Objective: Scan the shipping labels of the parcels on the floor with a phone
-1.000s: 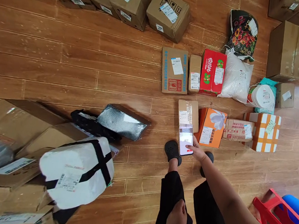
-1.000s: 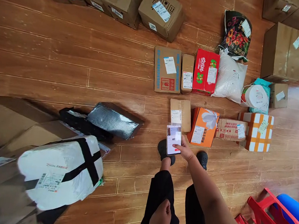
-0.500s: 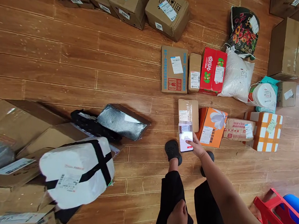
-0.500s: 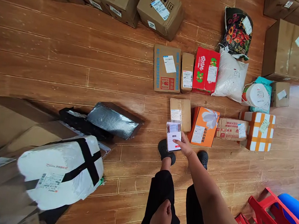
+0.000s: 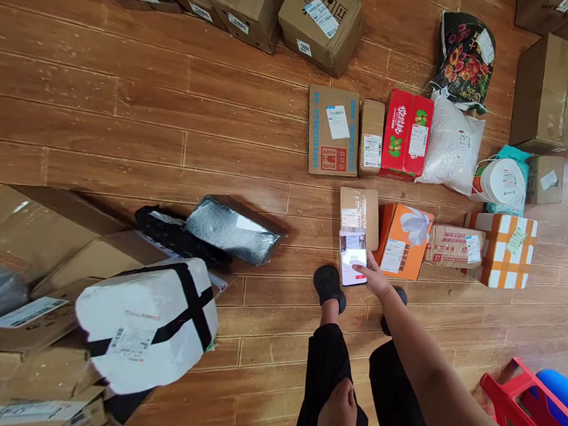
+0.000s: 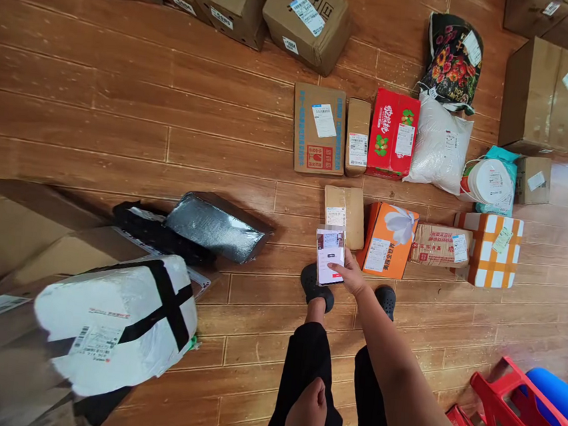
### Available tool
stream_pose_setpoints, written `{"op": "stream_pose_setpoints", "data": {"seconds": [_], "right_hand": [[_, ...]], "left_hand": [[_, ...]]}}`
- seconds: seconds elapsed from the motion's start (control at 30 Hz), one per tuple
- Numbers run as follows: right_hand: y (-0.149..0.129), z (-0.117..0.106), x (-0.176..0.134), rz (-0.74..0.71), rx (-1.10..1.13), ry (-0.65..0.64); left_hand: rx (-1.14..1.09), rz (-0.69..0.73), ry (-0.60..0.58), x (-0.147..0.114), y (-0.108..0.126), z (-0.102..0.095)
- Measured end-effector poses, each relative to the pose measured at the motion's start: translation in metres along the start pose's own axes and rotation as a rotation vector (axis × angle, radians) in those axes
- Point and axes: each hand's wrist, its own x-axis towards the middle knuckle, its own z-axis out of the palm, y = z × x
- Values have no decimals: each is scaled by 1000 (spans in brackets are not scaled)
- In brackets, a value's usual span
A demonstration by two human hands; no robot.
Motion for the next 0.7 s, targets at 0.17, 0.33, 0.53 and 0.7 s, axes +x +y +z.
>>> {"op": "stream_pose_setpoints", "data": {"seconds": [0.17, 0.33, 0.53, 0.7], "right_hand": [[-3, 3, -3, -5, -6, -23], [-10, 6, -9, 1, -18, -72], [-26, 12, -23, 10, -14, -124], [-40, 17, -39, 11, -2, -155]], "left_hand": [[0, -11, -9, -1, 0, -1], [22, 0, -1, -1, 0, -2], [66, -4, -12, 0, 1, -1], [56, 6, -12, 1, 2, 1]]}}
